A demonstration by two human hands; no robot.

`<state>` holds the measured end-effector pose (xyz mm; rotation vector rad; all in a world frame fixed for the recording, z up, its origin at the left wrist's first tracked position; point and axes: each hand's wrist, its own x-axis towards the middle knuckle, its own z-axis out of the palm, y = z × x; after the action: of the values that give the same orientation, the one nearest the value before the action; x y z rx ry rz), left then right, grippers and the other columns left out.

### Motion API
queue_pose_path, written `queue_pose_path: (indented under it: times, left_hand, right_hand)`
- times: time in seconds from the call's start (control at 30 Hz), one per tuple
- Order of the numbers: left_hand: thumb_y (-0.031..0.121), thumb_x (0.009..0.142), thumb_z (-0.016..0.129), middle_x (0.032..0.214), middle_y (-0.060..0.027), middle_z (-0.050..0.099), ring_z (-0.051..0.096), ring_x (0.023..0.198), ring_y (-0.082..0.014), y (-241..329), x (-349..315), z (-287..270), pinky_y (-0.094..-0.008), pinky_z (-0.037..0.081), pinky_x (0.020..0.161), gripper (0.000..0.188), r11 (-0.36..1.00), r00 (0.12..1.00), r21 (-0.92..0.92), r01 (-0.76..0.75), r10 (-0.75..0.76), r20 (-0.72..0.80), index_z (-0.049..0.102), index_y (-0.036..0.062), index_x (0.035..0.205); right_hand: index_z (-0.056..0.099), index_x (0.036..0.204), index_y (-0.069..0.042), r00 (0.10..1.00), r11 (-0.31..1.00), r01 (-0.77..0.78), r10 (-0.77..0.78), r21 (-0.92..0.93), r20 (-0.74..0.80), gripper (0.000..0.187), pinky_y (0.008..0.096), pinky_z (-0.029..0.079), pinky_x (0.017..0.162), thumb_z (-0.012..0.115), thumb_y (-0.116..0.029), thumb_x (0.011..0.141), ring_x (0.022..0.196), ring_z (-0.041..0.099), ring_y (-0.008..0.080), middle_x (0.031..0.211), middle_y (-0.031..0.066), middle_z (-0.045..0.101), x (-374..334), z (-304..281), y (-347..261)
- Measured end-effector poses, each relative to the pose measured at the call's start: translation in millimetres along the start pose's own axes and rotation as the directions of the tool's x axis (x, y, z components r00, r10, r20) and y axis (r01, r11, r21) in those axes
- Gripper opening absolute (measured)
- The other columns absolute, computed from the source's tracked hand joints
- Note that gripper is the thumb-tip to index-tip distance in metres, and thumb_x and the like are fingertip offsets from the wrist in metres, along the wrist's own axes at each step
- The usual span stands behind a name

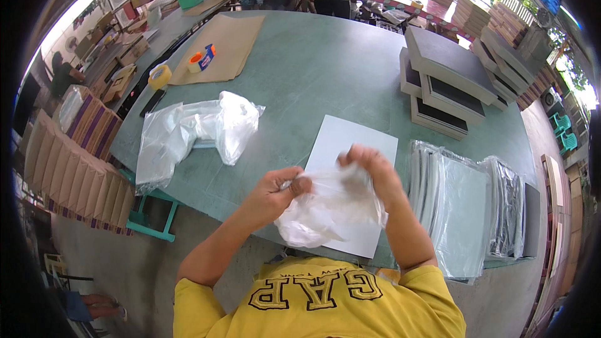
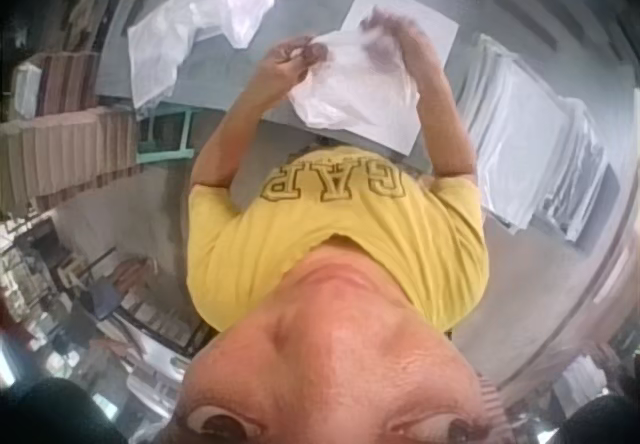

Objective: The person places black panels into plastic sleeves by hand, smooths the plastic, and stacks the packaged panels onto a larger pile.

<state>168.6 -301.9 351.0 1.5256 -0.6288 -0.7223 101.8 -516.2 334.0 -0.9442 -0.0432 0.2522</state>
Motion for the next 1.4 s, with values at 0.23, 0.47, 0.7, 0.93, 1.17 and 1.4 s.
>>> queue_pose_path:
  times: [0.23, 0.47, 0.7, 0.93, 1.17, 1.4]
  left_hand:
    - [0.030, 0.083, 0.058, 0.090, -0.0039, 0.057, 0.056, 0.073, -0.0124, 17.6, 30.8, -2.0, -0.0240, 0.045, 0.058, 0.032, 0.940, 0.862, -0.290, -0.178, 0.291, 0.414, 0.057, 0.0005, 0.095]
    - [0.018, 0.085, 0.054, 0.073, -0.0066, 0.059, 0.056, 0.070, -0.0144, 24.3, 78.9, -7.4, -0.0245, 0.042, 0.062, 0.020, 0.938, 0.590, -0.346, -0.006, 0.283, 0.756, 0.053, -0.0009, 0.089]
    - [0.008, 0.068, 0.054, 0.067, -0.0139, 0.057, 0.058, 0.066, -0.0235, -57.7, 107.6, 20.2, -0.0351, 0.043, 0.046, 0.006, 0.073, 0.683, 0.733, -0.677, -0.310, 0.662, 0.050, 0.0036, 0.069]
    - [0.008, 0.067, 0.051, 0.068, -0.0098, 0.057, 0.057, 0.060, -0.0216, -43.4, 111.8, 21.9, -0.0367, 0.043, 0.047, 0.005, 0.097, 0.573, 0.618, -0.780, -0.286, 0.768, 0.055, 0.0051, 0.067]
    - [0.009, 0.069, 0.052, 0.073, -0.0113, 0.060, 0.060, 0.065, -0.0271, -75.9, 169.8, -68.0, -0.0358, 0.047, 0.055, 0.013, 0.033, 0.947, 0.952, -0.304, -0.101, 0.306, 0.056, 0.0055, 0.080]
    - [0.013, 0.068, 0.058, 0.068, -0.0101, 0.059, 0.061, 0.069, -0.0215, -35.7, 150.9, -33.8, -0.0350, 0.048, 0.056, 0.010, -0.126, 0.859, 0.850, -0.511, -0.040, 0.511, 0.055, 0.0071, 0.075]
  right_hand:
    - [0.056, 0.099, -0.003, 0.961, 0.890, -0.083, 0.190, -0.448, 0.200, 0.038, 0.0344, 0.045, 0.075, 0.058, -0.036, 0.080, 0.088, 0.055, 0.0223, 0.094, 0.0149, 0.057, -38.3, 24.0, -0.5]
    - [0.056, 0.102, -0.001, 0.862, 0.564, -0.396, 0.500, -0.725, -0.082, 0.037, 0.0331, 0.043, 0.081, 0.053, -0.031, 0.081, 0.093, 0.055, 0.0268, 0.099, 0.0125, 0.058, -55.7, 3.7, -17.0]
    - [0.061, 0.092, -0.006, 0.728, -0.649, -0.338, 0.278, -0.681, -0.627, 0.024, 0.0504, 0.026, 0.094, 0.053, -0.019, 0.074, 0.092, 0.056, 0.0260, 0.093, 0.0127, 0.060, -67.4, -72.6, -6.4]
    - [0.060, 0.095, -0.007, 0.887, -0.900, -0.259, -0.078, -0.350, -0.455, 0.024, 0.0650, 0.003, 0.097, 0.047, -0.010, 0.075, 0.108, 0.047, 0.0291, 0.103, 0.0138, 0.057, -52.3, -131.9, -27.5]
    - [0.061, 0.078, -0.005, 0.846, -0.017, 0.263, 0.484, -0.965, 0.223, 0.013, 0.0365, 0.041, 0.087, 0.048, -0.007, 0.077, 0.090, 0.057, 0.0212, 0.088, 0.0095, 0.060, -12.8, -19.6, -20.5]
    - [0.062, 0.074, -0.006, 0.899, -0.565, -0.164, 0.251, -0.809, -0.358, 0.010, 0.0366, 0.047, 0.064, 0.058, -0.015, 0.070, 0.071, 0.059, 0.0266, 0.072, 0.0117, 0.061, -10.2, -138.5, 2.1]
